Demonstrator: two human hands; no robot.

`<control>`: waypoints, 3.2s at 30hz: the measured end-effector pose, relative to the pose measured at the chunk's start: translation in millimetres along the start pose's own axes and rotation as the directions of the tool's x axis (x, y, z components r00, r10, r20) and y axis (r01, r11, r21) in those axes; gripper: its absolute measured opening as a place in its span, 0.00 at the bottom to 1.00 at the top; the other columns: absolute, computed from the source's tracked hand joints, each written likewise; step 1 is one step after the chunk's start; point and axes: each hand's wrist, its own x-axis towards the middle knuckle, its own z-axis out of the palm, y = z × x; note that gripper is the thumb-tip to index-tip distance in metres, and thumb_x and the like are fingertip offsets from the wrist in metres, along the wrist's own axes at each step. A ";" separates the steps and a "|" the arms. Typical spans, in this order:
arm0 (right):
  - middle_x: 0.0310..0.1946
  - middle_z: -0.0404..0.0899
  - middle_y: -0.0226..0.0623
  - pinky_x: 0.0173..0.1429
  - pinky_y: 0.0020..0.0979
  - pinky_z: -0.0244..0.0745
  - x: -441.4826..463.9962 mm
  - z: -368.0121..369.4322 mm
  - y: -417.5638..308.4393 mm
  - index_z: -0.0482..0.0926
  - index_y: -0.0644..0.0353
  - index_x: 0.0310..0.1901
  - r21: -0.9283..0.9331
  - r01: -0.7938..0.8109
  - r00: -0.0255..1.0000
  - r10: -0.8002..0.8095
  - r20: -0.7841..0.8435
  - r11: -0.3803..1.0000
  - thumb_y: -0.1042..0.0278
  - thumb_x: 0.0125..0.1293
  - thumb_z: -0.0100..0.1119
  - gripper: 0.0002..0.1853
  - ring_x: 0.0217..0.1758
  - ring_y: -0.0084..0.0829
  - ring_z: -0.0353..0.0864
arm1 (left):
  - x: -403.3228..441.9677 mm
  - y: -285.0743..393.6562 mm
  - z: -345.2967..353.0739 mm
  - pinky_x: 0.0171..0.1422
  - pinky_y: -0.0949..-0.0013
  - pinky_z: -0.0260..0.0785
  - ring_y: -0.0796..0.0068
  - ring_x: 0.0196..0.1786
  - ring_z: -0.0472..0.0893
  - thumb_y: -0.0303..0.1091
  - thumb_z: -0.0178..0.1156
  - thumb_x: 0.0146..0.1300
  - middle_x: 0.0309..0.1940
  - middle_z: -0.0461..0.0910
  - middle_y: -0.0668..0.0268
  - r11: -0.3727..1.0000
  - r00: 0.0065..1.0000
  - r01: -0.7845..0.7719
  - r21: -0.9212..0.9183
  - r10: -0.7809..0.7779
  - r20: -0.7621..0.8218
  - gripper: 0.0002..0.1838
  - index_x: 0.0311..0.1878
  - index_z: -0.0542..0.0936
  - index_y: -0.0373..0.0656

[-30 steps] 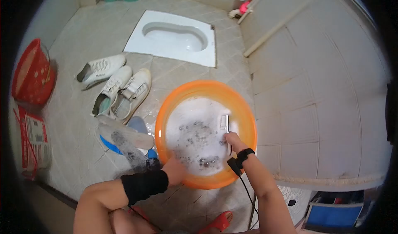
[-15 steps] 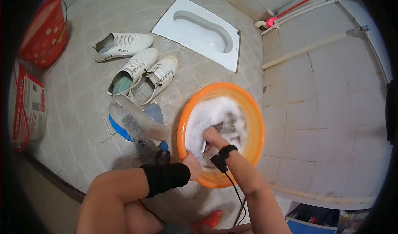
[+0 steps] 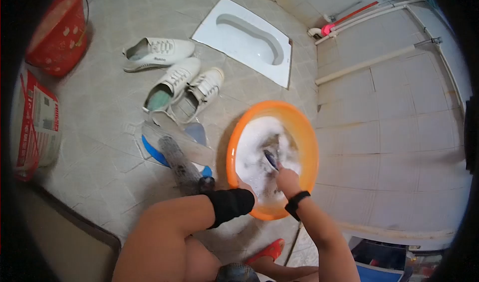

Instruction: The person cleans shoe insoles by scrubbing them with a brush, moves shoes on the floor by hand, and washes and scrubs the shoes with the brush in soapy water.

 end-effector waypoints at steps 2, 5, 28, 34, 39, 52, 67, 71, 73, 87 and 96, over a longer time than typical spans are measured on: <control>0.27 0.80 0.46 0.36 0.44 0.74 -9.9 16.2 -15.9 0.65 0.59 0.60 -0.005 -0.025 0.992 0.024 -0.126 1.000 0.61 0.60 0.47 0.25 0.30 0.45 0.79 | -8.5 -0.5 -4.8 0.53 0.31 0.53 0.57 0.47 0.78 0.38 0.51 0.58 0.41 0.81 0.61 1.000 1.000 0.007 0.013 -0.007 -0.009 0.14 0.42 0.82 0.45; 0.26 0.79 0.45 0.35 0.45 0.73 -17.1 20.8 -36.6 0.65 0.58 0.60 0.055 0.156 0.979 -0.146 -0.142 0.986 0.60 0.60 0.47 0.26 0.28 0.44 0.79 | -15.9 -1.1 -6.9 0.53 0.31 0.53 0.56 0.46 0.78 0.37 0.51 0.57 0.41 0.81 0.61 1.000 1.000 0.019 0.013 -0.019 -0.013 0.14 0.42 0.82 0.45; 0.23 0.77 0.50 0.33 0.45 0.72 -41.1 -8.8 20.7 0.74 0.60 0.47 0.090 0.235 0.951 -0.209 -0.228 0.968 0.57 0.62 0.50 0.18 0.28 0.48 0.78 | -38.4 -20.0 -24.8 0.53 0.32 0.56 0.53 0.45 0.78 0.36 0.52 0.55 0.39 0.81 0.59 0.993 0.993 0.105 0.045 -0.102 -0.064 0.13 0.39 0.83 0.45; 0.24 0.77 0.49 0.34 0.44 0.72 -49.2 18.8 19.3 0.75 0.59 0.49 0.163 0.336 0.935 -0.308 -0.174 0.928 0.55 0.61 0.52 0.20 0.29 0.49 0.78 | -51.9 -65.6 -28.1 0.61 0.56 0.58 0.62 0.33 0.78 0.31 0.54 0.50 0.23 0.79 0.62 0.996 0.951 0.074 0.059 -0.052 -0.305 0.07 0.26 0.82 0.46; 0.24 0.77 0.45 0.33 0.41 0.73 -42.2 50.8 20.7 0.76 0.58 0.47 0.131 0.305 0.937 -0.272 -0.220 0.943 0.57 0.60 0.53 0.18 0.28 0.45 0.78 | -69.3 -118.9 -37.8 0.47 0.59 0.65 0.56 0.31 0.75 0.26 0.54 0.44 0.20 0.75 0.61 0.910 0.628 -0.225 -0.349 -0.138 -0.766 0.04 0.24 0.77 0.44; 0.31 0.76 0.46 0.36 0.41 0.74 -27.5 46.8 28.4 0.74 0.59 0.50 0.179 0.245 0.937 -0.186 -0.295 0.953 0.56 0.62 0.49 0.19 0.32 0.45 0.78 | -112.4 -125.8 32.7 0.59 0.55 0.59 0.61 0.52 0.71 0.30 0.62 0.40 0.44 0.75 0.59 0.826 0.789 0.562 0.036 -0.523 -0.323 0.28 0.51 0.71 0.47; 0.29 0.78 0.48 0.38 0.44 0.72 -20.9 43.2 15.7 0.74 0.60 0.50 0.241 0.264 0.944 -0.199 -0.263 0.934 0.56 0.62 0.49 0.20 0.33 0.47 0.78 | -138.9 -145.6 20.5 0.56 0.46 0.55 0.64 0.49 0.76 0.37 0.51 0.55 0.47 0.77 0.63 0.690 0.664 0.713 0.124 -0.721 0.196 0.18 0.50 0.77 0.48; 0.28 0.78 0.48 0.38 0.44 0.72 -16.9 43.9 16.5 0.74 0.60 0.49 0.223 0.264 0.953 -0.218 -0.210 0.938 0.56 0.62 0.49 0.20 0.33 0.47 0.78 | -121.5 -149.2 37.9 0.58 0.53 0.57 0.64 0.50 0.74 0.33 0.53 0.54 0.46 0.76 0.65 0.761 0.667 0.608 -0.228 -0.645 -0.374 0.17 0.49 0.76 0.45; 0.28 0.78 0.48 0.38 0.44 0.72 -16.9 43.4 14.7 0.74 0.60 0.50 0.223 0.265 0.952 -0.218 -0.214 0.938 0.55 0.62 0.48 0.20 0.33 0.47 0.78 | -118.8 -148.9 36.5 0.57 0.57 0.60 0.62 0.51 0.71 0.31 0.52 0.52 0.53 0.70 0.59 0.921 0.697 0.376 -0.104 -0.354 -0.623 0.19 0.50 0.70 0.44; 0.28 0.79 0.48 0.38 0.44 0.72 -16.6 33.2 8.3 0.72 0.57 0.52 0.253 0.218 0.975 -0.197 -0.107 0.943 0.55 0.63 0.46 0.20 0.33 0.48 0.78 | -107.5 -136.7 30.3 0.53 0.58 0.57 0.66 0.46 0.75 0.36 0.53 0.54 0.32 0.81 0.66 0.759 0.763 0.645 0.090 -0.634 -0.126 0.10 0.33 0.83 0.51; 0.31 0.79 0.45 0.39 0.44 0.73 -13.5 32.0 9.7 0.72 0.56 0.52 0.227 0.208 0.978 -0.200 -0.058 0.951 0.53 0.64 0.45 0.20 0.36 0.45 0.79 | -113.2 -140.1 35.7 0.54 0.53 0.58 0.63 0.38 0.80 0.35 0.54 0.52 0.28 0.81 0.62 0.735 0.712 0.674 -0.078 -0.674 -0.197 0.08 0.28 0.82 0.49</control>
